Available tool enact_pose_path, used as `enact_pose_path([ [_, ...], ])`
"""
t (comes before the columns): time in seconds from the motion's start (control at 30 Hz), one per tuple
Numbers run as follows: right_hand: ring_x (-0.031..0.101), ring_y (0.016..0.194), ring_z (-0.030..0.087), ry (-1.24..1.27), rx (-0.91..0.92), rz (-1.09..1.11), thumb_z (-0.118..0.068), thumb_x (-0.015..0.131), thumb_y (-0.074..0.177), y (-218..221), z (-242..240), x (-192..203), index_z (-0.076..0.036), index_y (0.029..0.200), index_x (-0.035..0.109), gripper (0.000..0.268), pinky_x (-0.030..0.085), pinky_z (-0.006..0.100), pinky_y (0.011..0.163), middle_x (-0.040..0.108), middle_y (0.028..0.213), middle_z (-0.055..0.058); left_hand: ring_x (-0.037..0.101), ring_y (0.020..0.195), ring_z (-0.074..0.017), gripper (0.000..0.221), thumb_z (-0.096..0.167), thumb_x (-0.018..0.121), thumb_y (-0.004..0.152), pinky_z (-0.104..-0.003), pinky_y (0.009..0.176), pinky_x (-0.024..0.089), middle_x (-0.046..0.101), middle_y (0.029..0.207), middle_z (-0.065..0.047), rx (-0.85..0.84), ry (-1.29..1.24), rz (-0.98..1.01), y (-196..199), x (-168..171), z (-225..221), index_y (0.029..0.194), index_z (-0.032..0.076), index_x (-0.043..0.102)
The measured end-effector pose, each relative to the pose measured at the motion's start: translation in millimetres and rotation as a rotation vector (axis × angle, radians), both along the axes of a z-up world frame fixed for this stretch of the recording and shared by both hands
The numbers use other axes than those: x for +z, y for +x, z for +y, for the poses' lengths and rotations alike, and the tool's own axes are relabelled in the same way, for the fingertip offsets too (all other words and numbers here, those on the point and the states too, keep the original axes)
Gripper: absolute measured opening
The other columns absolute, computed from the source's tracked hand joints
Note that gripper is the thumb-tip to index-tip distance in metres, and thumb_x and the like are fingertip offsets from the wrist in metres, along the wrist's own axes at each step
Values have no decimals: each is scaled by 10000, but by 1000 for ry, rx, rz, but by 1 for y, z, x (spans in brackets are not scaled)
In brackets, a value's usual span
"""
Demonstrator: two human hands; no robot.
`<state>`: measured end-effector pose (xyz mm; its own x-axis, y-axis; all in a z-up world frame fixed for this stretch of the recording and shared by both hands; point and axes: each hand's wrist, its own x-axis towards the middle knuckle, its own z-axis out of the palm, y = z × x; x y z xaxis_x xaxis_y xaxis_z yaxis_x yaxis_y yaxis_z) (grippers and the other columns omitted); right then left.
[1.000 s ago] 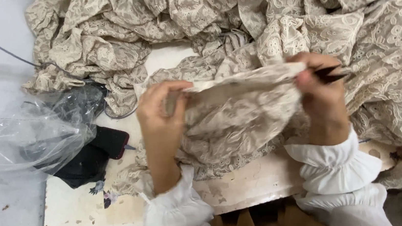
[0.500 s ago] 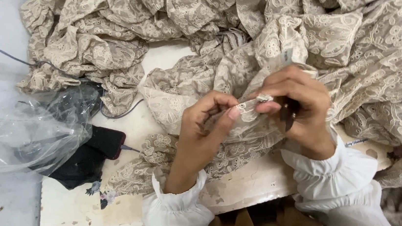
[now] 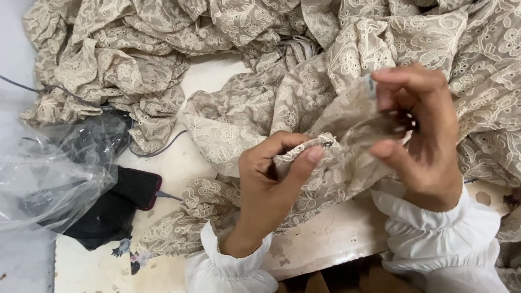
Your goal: Trimming excess threads from lace fabric using small scissors at a sewing factory workstation.
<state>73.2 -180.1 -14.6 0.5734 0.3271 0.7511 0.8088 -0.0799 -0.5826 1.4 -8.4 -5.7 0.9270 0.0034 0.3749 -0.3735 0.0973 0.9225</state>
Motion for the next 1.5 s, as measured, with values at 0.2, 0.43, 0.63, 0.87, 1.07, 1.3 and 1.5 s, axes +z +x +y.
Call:
enact_pose_path([
  [0.2,493,593,151,-15,-310,-391,-249,610,795,-14,13,-17,-44,839,535,222,422,238,442,502,792,105,463,527,-120,136,71,667,761,-197,424,418,508,637,-55,694,546,-748,13,-37,-9,805,15,550],
  [0.43,479,619,174,-38,-307,-414,-177,637,796,-24,23,-1,-38,900,595,179,419,261,532,514,776,124,318,504,-166,170,-77,557,835,-297,450,314,328,627,-43,695,740,-915,7,-24,-6,1001,-43,553],
  [0.63,431,547,132,39,-262,-402,-95,640,779,-20,24,-4,-44,817,585,84,370,237,444,507,743,106,287,487,-151,178,-113,620,793,-285,439,312,300,601,-39,747,814,-954,6,-20,-7,952,-58,561],
  [0.87,473,772,134,218,177,-81,-228,629,730,15,14,-11,-65,1055,413,423,466,195,510,445,958,59,391,597,-132,138,107,593,822,-241,496,376,432,723,-21,613,636,-802,12,-43,-2,951,66,566],
  [1.07,523,613,157,9,202,-188,98,601,712,25,28,-10,-29,859,629,197,424,244,556,581,785,97,362,590,-125,113,66,562,805,-266,540,322,505,792,-27,931,890,-821,19,-24,16,844,164,602],
  [1.3,397,421,183,281,-241,-751,47,657,712,34,23,-59,-39,718,714,103,363,292,394,551,672,146,321,339,-92,223,200,524,755,-220,304,288,406,431,0,596,274,-639,-14,-37,9,595,50,564],
  [1.5,437,384,109,14,-181,-619,-56,629,790,9,42,-20,-28,863,695,102,405,202,387,565,585,67,370,390,-124,284,169,443,830,-256,411,327,451,456,-66,295,327,-304,11,-7,4,602,37,548],
])
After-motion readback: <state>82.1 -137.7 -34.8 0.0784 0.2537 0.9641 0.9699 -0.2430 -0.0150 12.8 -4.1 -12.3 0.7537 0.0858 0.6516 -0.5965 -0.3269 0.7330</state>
